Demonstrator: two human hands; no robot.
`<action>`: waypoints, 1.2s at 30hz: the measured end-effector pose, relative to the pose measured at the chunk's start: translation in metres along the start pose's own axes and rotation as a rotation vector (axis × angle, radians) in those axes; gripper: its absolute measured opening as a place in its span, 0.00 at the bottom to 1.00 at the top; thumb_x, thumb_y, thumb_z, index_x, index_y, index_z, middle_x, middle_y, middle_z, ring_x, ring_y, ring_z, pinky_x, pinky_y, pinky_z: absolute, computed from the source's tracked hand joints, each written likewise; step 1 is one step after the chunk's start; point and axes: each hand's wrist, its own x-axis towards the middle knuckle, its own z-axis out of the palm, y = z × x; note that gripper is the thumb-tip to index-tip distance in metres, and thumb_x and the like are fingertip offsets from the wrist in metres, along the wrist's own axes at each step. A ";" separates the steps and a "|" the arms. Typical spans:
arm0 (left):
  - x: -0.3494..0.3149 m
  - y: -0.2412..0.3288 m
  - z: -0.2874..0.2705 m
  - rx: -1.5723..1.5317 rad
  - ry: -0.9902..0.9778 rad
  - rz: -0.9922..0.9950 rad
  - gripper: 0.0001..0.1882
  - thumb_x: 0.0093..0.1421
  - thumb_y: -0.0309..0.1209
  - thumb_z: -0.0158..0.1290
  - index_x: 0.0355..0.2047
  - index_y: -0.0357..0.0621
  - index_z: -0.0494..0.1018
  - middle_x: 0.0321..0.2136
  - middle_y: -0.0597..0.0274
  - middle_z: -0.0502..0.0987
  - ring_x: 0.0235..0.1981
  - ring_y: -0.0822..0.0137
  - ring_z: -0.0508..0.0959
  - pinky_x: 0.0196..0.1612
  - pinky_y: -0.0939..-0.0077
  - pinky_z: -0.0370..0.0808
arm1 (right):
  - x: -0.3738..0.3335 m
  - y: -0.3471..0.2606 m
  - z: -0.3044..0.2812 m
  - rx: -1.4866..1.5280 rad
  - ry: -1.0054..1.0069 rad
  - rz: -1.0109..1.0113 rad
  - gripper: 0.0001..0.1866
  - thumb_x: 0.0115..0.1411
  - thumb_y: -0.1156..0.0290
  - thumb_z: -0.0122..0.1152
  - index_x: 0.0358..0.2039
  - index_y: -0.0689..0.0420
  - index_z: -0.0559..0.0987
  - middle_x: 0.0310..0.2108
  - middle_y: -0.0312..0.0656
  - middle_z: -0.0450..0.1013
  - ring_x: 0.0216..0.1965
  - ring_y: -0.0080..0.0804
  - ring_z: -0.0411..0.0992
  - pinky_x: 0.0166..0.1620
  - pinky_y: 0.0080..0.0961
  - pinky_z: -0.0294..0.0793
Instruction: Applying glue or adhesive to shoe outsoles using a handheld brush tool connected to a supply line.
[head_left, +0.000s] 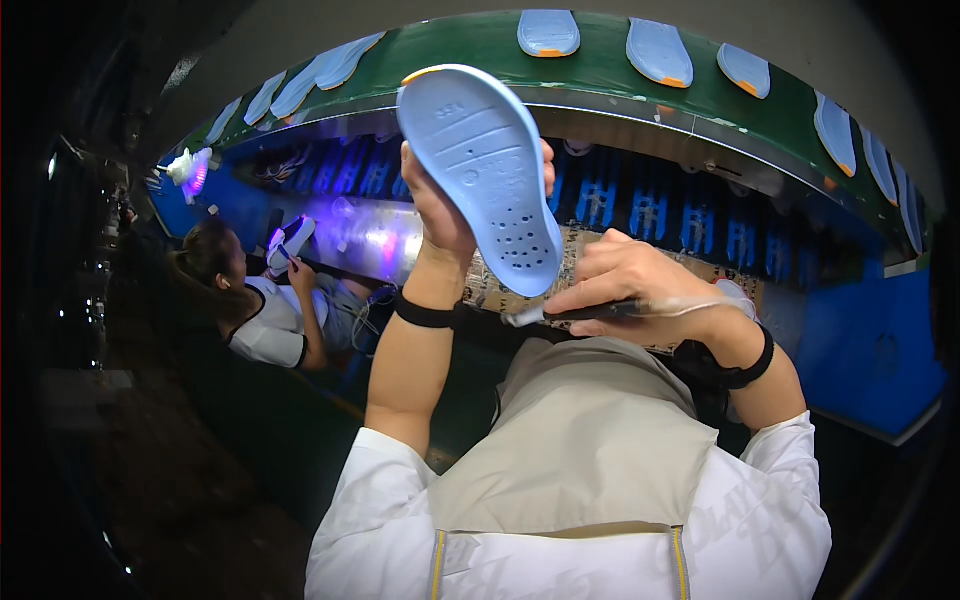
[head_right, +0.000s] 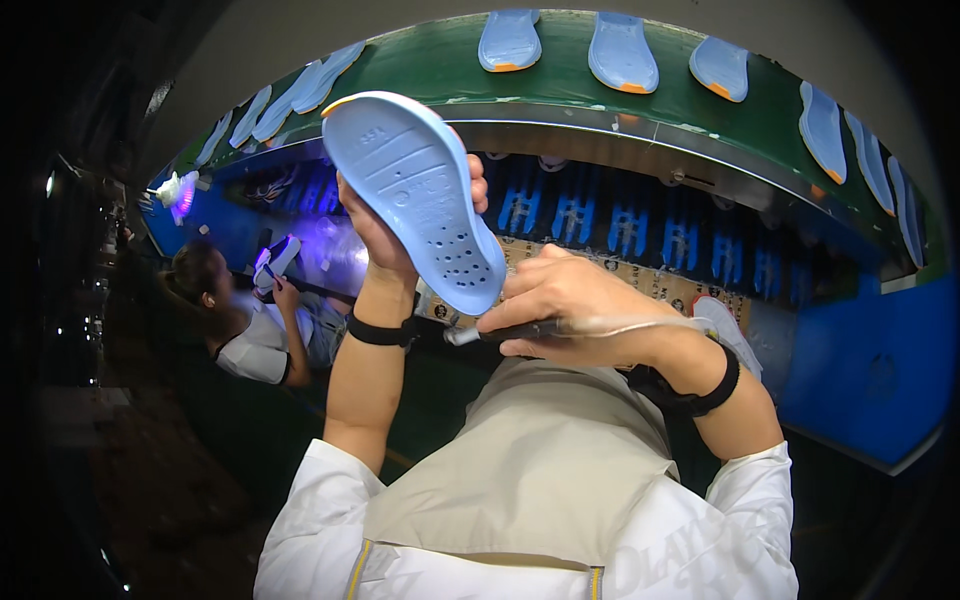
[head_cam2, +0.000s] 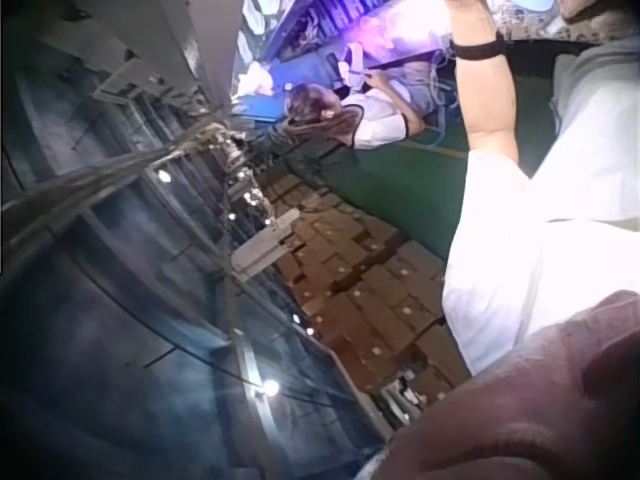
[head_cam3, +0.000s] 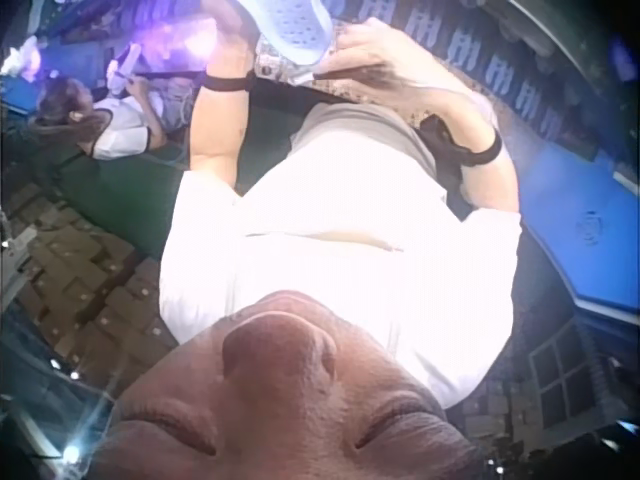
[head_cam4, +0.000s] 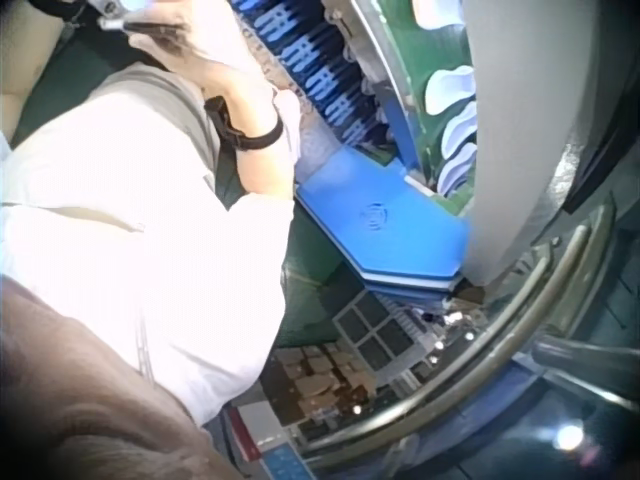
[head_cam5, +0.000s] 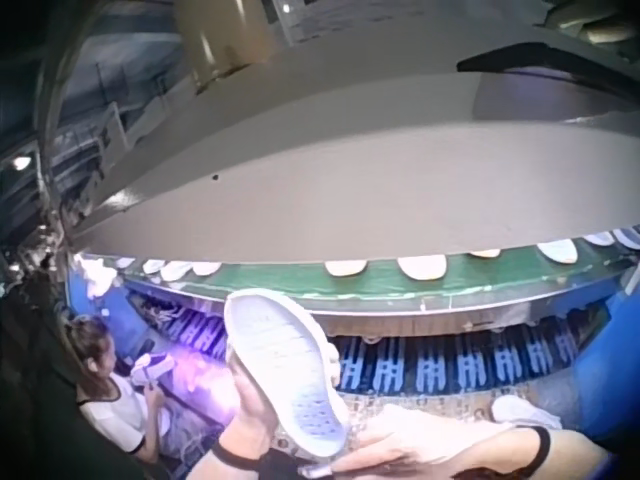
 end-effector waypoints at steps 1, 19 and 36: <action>0.004 0.000 0.001 0.034 0.016 -0.016 0.61 0.56 0.82 0.33 0.62 0.33 0.67 0.46 0.36 0.78 0.40 0.49 0.81 0.43 0.54 0.80 | -0.001 0.001 -0.004 0.038 0.016 0.054 0.19 0.53 0.73 0.76 0.47 0.53 0.86 0.32 0.38 0.77 0.33 0.36 0.71 0.41 0.34 0.66; 0.054 -0.006 0.018 1.051 -0.125 -0.625 0.38 0.74 0.60 0.35 0.53 0.38 0.80 0.40 0.51 0.84 0.40 0.65 0.80 0.50 0.70 0.76 | 0.002 0.011 0.000 -0.266 -0.056 0.132 0.13 0.58 0.72 0.64 0.45 0.53 0.86 0.37 0.38 0.78 0.48 0.39 0.74 0.59 0.41 0.66; -0.132 -0.065 -0.184 -0.215 0.568 -0.605 0.57 0.62 0.78 0.19 0.74 0.46 0.56 0.69 0.47 0.65 0.71 0.42 0.62 0.69 0.29 0.57 | -0.049 0.064 0.040 0.497 0.530 0.816 0.11 0.59 0.73 0.64 0.42 0.60 0.85 0.31 0.33 0.79 0.34 0.18 0.72 0.40 0.20 0.71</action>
